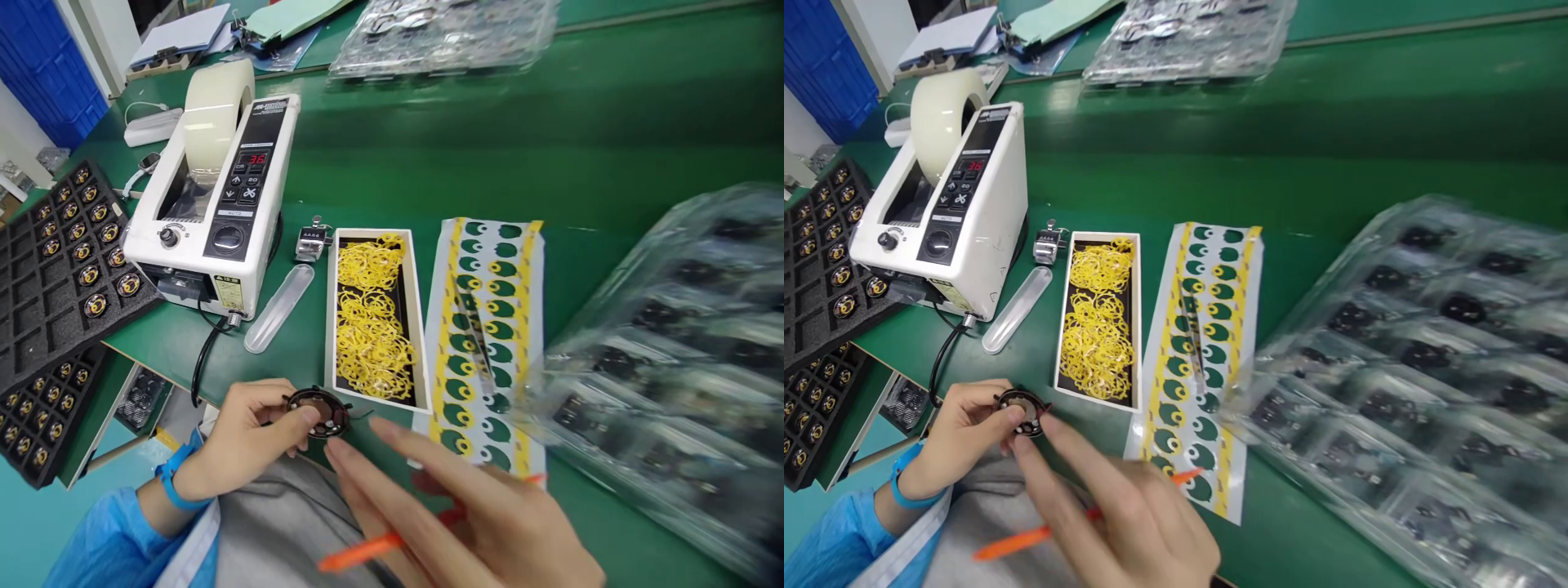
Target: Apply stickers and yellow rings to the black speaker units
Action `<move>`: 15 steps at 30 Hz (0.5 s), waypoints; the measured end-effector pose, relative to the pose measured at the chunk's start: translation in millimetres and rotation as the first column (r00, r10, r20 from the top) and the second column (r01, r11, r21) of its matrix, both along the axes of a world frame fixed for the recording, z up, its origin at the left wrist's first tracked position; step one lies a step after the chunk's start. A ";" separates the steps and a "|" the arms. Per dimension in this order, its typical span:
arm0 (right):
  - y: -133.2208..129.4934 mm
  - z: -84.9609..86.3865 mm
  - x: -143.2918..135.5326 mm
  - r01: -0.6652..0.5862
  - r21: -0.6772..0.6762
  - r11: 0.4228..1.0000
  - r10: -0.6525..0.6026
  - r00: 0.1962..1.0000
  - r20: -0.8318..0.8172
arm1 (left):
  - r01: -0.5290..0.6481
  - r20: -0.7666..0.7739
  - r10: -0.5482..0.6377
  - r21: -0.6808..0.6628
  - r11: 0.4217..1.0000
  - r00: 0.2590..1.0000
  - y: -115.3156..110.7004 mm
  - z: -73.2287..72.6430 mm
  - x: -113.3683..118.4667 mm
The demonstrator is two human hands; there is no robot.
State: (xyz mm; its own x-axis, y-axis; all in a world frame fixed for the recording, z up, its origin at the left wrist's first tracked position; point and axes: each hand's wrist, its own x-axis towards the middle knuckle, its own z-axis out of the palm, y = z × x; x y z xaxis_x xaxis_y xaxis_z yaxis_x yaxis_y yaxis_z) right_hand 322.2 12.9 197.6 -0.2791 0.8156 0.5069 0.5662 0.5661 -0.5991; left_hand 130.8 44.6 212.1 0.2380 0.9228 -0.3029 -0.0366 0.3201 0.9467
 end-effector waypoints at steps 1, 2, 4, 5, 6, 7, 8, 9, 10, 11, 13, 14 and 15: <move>5.6 -0.5 -2.7 0.002 0.101 0.995 -0.010 0.997 0.075 | -0.001 0.024 0.002 -0.052 0.999 1.000 -1.2 1.4 1.8; 11.4 -0.2 -5.7 -0.006 0.196 0.980 -0.022 0.990 0.137 | -0.009 0.036 0.012 -0.085 0.996 0.999 -2.4 3.0 3.2; 21.5 2.3 -11.3 -0.007 0.266 0.964 -0.041 0.984 0.174 | -0.031 0.021 0.033 -0.092 0.995 0.999 -5.0 6.3 4.6; 25.1 3.9 -13.5 -0.006 0.261 0.965 -0.040 0.985 0.171 | -0.039 -0.005 0.038 -0.071 0.997 0.999 -6.5 7.7 4.7; 27.5 5.5 -15.1 -0.011 0.261 0.965 -0.033 0.986 0.165 | -0.041 -0.045 0.039 -0.038 0.998 0.998 -8.1 9.0 4.3; 29.0 6.8 -16.2 -0.019 0.267 0.964 -0.025 0.987 0.162 | -0.033 -0.098 0.033 0.003 0.999 0.995 -9.7 10.0 3.6; 29.8 7.8 -16.8 -0.025 0.272 0.962 -0.020 0.986 0.162 | -0.013 -0.156 0.021 0.051 0.999 0.988 -11.4 10.8 2.8; 30.1 8.3 -17.0 -0.039 0.283 0.958 -0.008 0.987 0.162 | 0.013 -0.209 0.009 0.104 0.995 0.978 -13.1 11.5 2.0; 30.1 8.5 -16.9 -0.061 0.295 0.954 0.013 0.987 0.160 | 0.042 -0.252 -0.002 0.153 0.987 0.968 -14.6 11.9 1.3; 30.0 8.4 -16.7 -0.080 0.301 0.950 0.034 0.987 0.155 | 0.071 -0.284 -0.013 0.194 0.978 0.959 -16.0 12.3 0.9; 29.9 7.7 -15.9 -0.113 0.295 0.949 0.071 0.986 0.148 | 0.107 -0.296 -0.032 0.243 0.964 0.955 -18.1 12.7 1.1; 30.0 7.4 -15.3 -0.126 0.291 0.948 0.086 0.985 0.147 | 0.108 -0.282 -0.035 0.248 0.963 0.959 -18.8 12.8 1.5; 30.3 7.1 -14.5 -0.139 0.290 0.947 0.099 0.984 0.149 | 0.103 -0.259 -0.037 0.246 0.964 0.965 -19.3 12.8 2.1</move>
State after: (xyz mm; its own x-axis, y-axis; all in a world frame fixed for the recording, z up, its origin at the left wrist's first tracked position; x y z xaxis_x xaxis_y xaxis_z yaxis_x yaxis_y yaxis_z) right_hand 307.7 43.2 204.7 -0.4449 0.5898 0.6739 0.5460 0.7751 -0.3180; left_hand 132.9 25.2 224.9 0.2516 0.9607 -0.1173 0.2249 0.0598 0.9725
